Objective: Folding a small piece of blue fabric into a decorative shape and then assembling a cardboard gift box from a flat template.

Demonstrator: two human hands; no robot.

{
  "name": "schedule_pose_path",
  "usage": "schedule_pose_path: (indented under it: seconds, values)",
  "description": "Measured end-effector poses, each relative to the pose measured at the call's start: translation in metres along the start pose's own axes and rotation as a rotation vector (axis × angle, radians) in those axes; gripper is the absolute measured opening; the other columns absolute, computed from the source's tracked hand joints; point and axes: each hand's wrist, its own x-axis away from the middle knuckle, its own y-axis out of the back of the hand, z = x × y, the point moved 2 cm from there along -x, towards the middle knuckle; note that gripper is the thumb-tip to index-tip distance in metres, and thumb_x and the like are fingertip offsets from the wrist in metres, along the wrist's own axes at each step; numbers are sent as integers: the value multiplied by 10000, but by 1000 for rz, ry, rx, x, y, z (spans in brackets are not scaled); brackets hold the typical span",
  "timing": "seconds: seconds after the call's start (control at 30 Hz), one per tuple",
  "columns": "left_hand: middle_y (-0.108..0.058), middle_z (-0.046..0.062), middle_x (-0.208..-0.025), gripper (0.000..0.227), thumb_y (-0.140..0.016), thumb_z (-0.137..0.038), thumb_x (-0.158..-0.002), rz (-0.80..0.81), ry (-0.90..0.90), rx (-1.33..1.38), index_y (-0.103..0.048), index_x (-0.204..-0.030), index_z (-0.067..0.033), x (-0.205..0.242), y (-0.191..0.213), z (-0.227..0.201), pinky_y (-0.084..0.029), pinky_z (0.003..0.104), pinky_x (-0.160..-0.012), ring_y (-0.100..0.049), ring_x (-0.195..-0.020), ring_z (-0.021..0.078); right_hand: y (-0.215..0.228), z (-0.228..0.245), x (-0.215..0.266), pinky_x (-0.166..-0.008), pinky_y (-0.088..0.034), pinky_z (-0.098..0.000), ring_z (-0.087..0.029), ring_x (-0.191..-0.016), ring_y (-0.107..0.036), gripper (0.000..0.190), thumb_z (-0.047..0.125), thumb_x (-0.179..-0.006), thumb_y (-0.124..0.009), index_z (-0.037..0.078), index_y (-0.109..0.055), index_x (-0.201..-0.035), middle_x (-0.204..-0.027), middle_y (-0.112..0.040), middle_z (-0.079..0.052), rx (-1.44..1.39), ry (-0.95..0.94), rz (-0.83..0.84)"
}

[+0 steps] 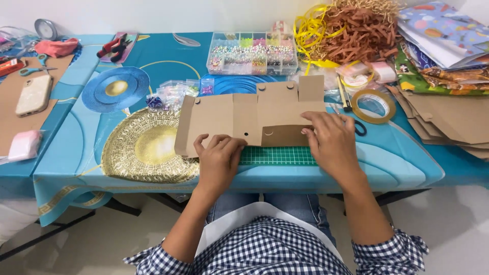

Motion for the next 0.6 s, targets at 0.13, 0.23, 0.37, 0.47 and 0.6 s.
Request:
schedule_pose_path:
  seconds: [0.13, 0.23, 0.37, 0.47, 0.6]
  values:
    - [-787, -51, -906, 161, -707, -158, -1149, 52, 24, -35, -822, -1176, -268, 0, -13, 6, -340, 655, -1226, -757, -1089, 206, 6, 18, 6, -1238, -380, -631, -268, -1259, -766, 382, 170, -1021, -798, 210, -811, -1401, -1180, -850, -5, 20, 106, 19]
    - [-751, -26, -904, 184, -678, -100, -1149, 56, 31, -7, -790, -1178, -243, -8, -9, 4, -360, 655, -1199, -742, -1082, 230, 6, 29, 5, -1251, -348, -651, -284, -1226, -778, 418, 204, -910, -840, 196, -851, -1327, -1077, -870, -28, -108, 85, 86]
    - [-741, -21, -936, 202, -670, -83, -1141, 106, 61, 7, -797, -1213, -224, -9, -12, 4, -364, 649, -1194, -724, -1087, 232, -11, 30, 7, -1253, -356, -613, -255, -1179, -795, 345, 322, -972, -888, 212, -853, -1297, -1069, -885, -30, -120, 75, 66]
    - [-818, -68, -1076, 229, -731, -135, -1123, 116, 169, 135, -770, -1296, -280, -4, -21, 20, -401, 598, -1159, -730, -1116, 204, -27, 25, 15, -1227, -405, -513, -182, -1043, -792, 122, 246, -1066, -854, 291, -852, -1179, -977, -842, 89, -114, 27, -25]
    - [-879, 127, -1121, 467, -700, -47, -1127, 94, 355, 409, -520, -1548, -143, -5, -12, 19, -538, 592, -1084, -821, -1129, 392, -29, 35, 25, -1133, -453, -450, -162, -1037, -782, 86, 218, -1136, -817, 296, -839, -1166, -1015, -821, 120, -272, 20, -92]
